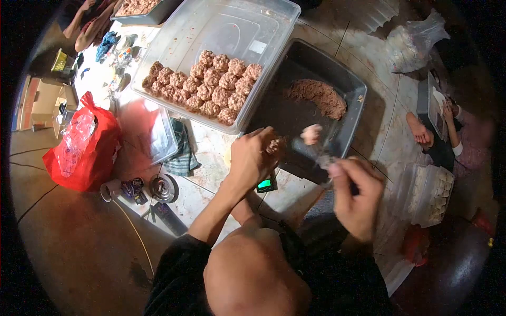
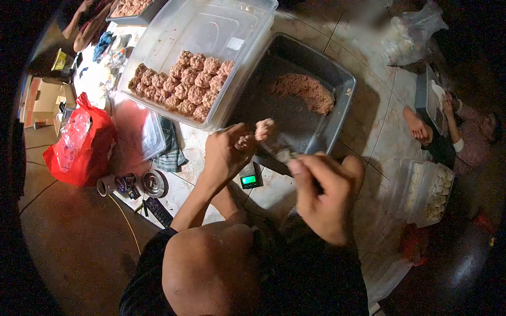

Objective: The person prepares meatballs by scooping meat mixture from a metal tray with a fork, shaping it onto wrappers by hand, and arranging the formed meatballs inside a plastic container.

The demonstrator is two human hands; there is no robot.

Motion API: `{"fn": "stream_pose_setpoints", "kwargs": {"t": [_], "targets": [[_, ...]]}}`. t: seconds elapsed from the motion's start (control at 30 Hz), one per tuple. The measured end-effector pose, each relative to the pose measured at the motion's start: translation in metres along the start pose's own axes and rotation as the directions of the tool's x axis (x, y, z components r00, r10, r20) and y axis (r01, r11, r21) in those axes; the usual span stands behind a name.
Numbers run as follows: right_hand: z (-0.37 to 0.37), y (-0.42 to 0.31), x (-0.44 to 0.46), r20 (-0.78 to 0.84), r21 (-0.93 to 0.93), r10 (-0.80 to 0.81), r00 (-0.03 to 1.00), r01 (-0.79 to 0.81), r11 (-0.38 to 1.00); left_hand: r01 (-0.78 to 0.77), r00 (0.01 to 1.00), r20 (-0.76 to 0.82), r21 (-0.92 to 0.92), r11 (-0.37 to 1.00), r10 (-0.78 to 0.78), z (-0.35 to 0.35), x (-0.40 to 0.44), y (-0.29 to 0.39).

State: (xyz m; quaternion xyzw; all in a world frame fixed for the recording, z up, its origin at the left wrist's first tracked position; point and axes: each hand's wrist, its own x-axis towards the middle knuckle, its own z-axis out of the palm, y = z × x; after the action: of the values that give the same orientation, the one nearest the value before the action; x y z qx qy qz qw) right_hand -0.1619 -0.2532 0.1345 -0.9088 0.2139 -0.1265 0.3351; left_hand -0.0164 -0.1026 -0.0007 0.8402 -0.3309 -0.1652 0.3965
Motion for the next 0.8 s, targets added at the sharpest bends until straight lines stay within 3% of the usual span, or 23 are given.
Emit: {"fn": "stream_pose_setpoints", "kwargs": {"t": [0.03, 0.07, 0.13, 0.17, 0.2, 0.23, 0.27, 0.3, 0.33, 0.4, 0.5, 0.53, 0.67, 0.7, 0.73, 0.77, 0.8], "targets": [[-0.008, 0.004, 0.005, -0.089, -0.053, -0.075, 0.993, 0.070, 0.996, -0.061, 0.998, -0.044, -0.165, 0.984, 0.054, 0.000, 0.000, -0.005], [-0.016, 0.002, 0.009, -0.117, 0.083, 0.015, 0.993, -0.005, 0.997, -0.104, 0.995, -0.029, -0.238, 0.966, 0.100, 0.001, 0.001, -0.008], [-0.010, 0.010, 0.022, -0.231, 0.120, 0.113, 0.966, -0.087, 0.989, -0.177, 0.982, -0.014, -0.388, 0.904, 0.186, 0.002, 0.002, -0.009], [0.007, 0.023, 0.031, -0.295, 0.159, 0.126, 0.947, -0.081, 0.984, -0.031, 0.996, 0.057, -0.530, 0.847, 0.072, 0.001, -0.003, -0.005], [0.035, 0.047, 0.037, -0.358, 0.198, 0.141, 0.923, -0.073, 0.978, 0.019, 0.997, 0.069, -0.639, 0.769, 0.032, 0.001, 0.001, -0.004], [0.062, 0.100, 0.039, -0.018, -0.165, 0.149, 0.989, -0.150, 0.975, 0.074, 0.996, 0.092, -0.737, 0.672, -0.009, 0.001, 0.002, -0.003], [0.074, 0.140, 0.036, 0.301, -0.510, 0.267, 0.915, -0.082, 0.856, 0.128, 0.991, 0.123, -0.821, 0.557, -0.046, 0.003, 0.002, -0.002], [0.074, 0.133, 0.034, 0.246, -0.482, 0.248, 0.937, -0.104, 0.870, 0.001, 0.993, 0.080, -0.724, 0.690, 0.082, 0.006, 0.007, -0.012], [0.074, 0.118, 0.028, 0.193, -0.449, 0.224, 0.955, -0.117, 0.886, 0.019, 0.991, 0.098, -0.769, 0.640, 0.088, 0.008, 0.005, -0.018], [0.054, 0.084, 0.023, 0.207, -0.342, 0.129, 0.970, -0.051, 0.938, 0.301, 0.946, 0.318, -0.792, 0.531, -0.062, -0.005, 0.003, -0.018], [0.015, 0.020, 0.026, 0.256, -0.095, -0.031, 0.966, 0.057, 0.994, 0.281, 0.949, 0.316, -0.836, 0.471, -0.004, -0.001, 0.008, -0.014], [0.014, 0.007, 0.022, 0.314, -0.024, -0.061, 0.948, 0.073, 0.997, 0.217, 0.961, 0.274, -0.811, 0.544, 0.026, 0.001, 0.006, -0.013], [0.026, 0.032, 0.017, 0.316, -0.225, -0.069, 0.946, 0.146, 0.963, 0.028, 0.971, 0.206, -0.604, 0.797, 0.121, 0.013, 0.009, -0.016], [0.017, 0.021, 0.017, 0.346, -0.183, 0.008, 0.938, 0.060, 0.981, -0.028, 0.981, 0.147, -0.533, 0.845, 0.125, 0.009, 0.006, -0.012], [0.021, 0.018, 0.013, 0.349, -0.163, 0.000, 0.937, 0.061, 0.985, -0.068, 0.987, 0.098, -0.454, 0.888, 0.126, 0.007, 0.000, -0.009], [0.027, 0.016, 0.007, 0.350, -0.143, -0.005, 0.937, 0.059, 0.988, -0.204, 0.978, -0.048, -0.437, 0.876, 0.204, 0.012, -0.001, -0.008], [0.032, 0.016, 0.004, 0.344, -0.124, -0.017, 0.939, 0.064, 0.990, -0.146, 0.987, -0.005, -0.451, 0.880, 0.161, 0.015, -0.001, -0.010]]}}
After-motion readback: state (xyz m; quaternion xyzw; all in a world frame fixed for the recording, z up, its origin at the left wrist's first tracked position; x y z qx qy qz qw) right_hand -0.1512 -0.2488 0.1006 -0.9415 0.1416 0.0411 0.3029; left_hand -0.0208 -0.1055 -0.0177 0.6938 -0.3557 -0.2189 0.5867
